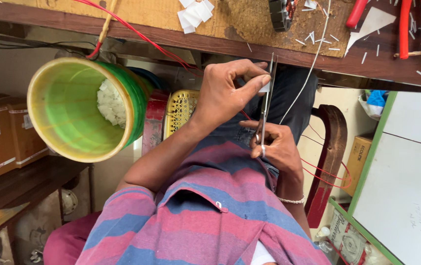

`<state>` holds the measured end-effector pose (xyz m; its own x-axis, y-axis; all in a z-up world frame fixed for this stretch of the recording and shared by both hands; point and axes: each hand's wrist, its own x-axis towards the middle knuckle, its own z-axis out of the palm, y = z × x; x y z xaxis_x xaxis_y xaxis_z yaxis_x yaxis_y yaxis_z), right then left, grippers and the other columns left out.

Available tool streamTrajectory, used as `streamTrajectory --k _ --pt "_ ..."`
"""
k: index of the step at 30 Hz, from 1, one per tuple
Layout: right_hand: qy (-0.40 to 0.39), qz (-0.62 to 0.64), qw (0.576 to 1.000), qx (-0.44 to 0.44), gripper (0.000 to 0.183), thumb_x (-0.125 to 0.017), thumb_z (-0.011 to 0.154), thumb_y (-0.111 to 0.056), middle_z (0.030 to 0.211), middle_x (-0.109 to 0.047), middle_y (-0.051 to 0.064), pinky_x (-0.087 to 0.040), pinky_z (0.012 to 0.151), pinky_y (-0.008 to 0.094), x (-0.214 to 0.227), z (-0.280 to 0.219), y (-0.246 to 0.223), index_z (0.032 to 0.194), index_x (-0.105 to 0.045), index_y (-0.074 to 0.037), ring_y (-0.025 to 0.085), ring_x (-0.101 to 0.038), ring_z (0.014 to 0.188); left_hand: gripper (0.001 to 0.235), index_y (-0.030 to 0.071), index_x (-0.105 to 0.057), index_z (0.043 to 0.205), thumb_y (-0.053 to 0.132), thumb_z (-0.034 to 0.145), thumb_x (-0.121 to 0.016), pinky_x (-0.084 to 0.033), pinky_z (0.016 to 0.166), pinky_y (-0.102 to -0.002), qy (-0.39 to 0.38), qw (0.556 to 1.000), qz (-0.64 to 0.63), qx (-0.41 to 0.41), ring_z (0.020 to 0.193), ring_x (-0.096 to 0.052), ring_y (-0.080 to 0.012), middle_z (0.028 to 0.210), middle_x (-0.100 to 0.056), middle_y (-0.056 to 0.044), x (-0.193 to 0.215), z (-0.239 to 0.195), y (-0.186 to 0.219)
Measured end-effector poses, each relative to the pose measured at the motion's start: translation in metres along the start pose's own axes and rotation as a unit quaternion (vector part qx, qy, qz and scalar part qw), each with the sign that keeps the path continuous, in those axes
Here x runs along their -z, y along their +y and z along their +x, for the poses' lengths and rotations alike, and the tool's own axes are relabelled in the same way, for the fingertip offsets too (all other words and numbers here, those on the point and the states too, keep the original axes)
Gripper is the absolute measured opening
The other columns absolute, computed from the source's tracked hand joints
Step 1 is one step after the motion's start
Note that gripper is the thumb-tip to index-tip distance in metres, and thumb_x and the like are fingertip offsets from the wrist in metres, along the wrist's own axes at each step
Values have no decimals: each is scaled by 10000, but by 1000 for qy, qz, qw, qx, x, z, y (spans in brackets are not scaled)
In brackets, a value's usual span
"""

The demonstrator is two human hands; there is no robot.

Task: The person cuts small white insulating pieces from a roll using scissors and places them onto the slots of a motor stator. They repeatedly trim the pieces and insert them into the stator windings.

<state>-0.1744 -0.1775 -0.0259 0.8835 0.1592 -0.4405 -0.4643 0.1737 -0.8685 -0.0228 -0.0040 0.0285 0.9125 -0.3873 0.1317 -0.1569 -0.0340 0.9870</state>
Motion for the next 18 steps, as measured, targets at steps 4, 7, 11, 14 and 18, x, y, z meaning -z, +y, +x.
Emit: streamTrajectory --k 4,7,11,14,18 --pt "13 -12 1000 5 727 -938 667 -244 718 -630 -21 -423 574 211 -4 1 4 1263 -694 93 48 -560 642 96 8 -783 943 94 917 -749 -568 634 -253 -5 997 -17 76 793 -746 -111 887 -806 -71 1 0 0" --pt "41 -57 997 23 563 -888 737 -193 716 -666 0 -453 578 215 -4 -8 3 1218 -730 55 57 -584 640 109 5 -772 987 103 947 -745 -588 638 -226 -16 998 -49 45 851 -766 -71 944 -799 -69 0 2 -4" --pt "239 -268 930 76 498 -819 745 -76 780 -736 55 -548 672 250 20 -33 -31 1234 -748 -11 104 -663 710 168 -12 -715 1090 117 993 -668 -578 564 -208 3 971 -184 150 910 -736 -104 1109 -783 -108 -9 -7 -3" --pt "319 -245 909 111 486 -629 890 42 892 -764 134 -625 815 349 73 -41 -82 1326 -444 -70 216 -784 861 200 -25 -635 1156 126 1032 -597 -582 547 -215 -7 955 -241 174 986 -761 -155 1146 -770 -158 -11 -17 -9" --pt "418 -443 788 90 472 -828 932 -157 874 -723 131 -554 697 373 160 -26 -154 1221 -474 -37 249 -735 831 202 20 -556 1159 174 1033 -524 -573 482 -224 -23 927 -292 234 962 -787 -198 1121 -768 -203 -13 -36 -24"
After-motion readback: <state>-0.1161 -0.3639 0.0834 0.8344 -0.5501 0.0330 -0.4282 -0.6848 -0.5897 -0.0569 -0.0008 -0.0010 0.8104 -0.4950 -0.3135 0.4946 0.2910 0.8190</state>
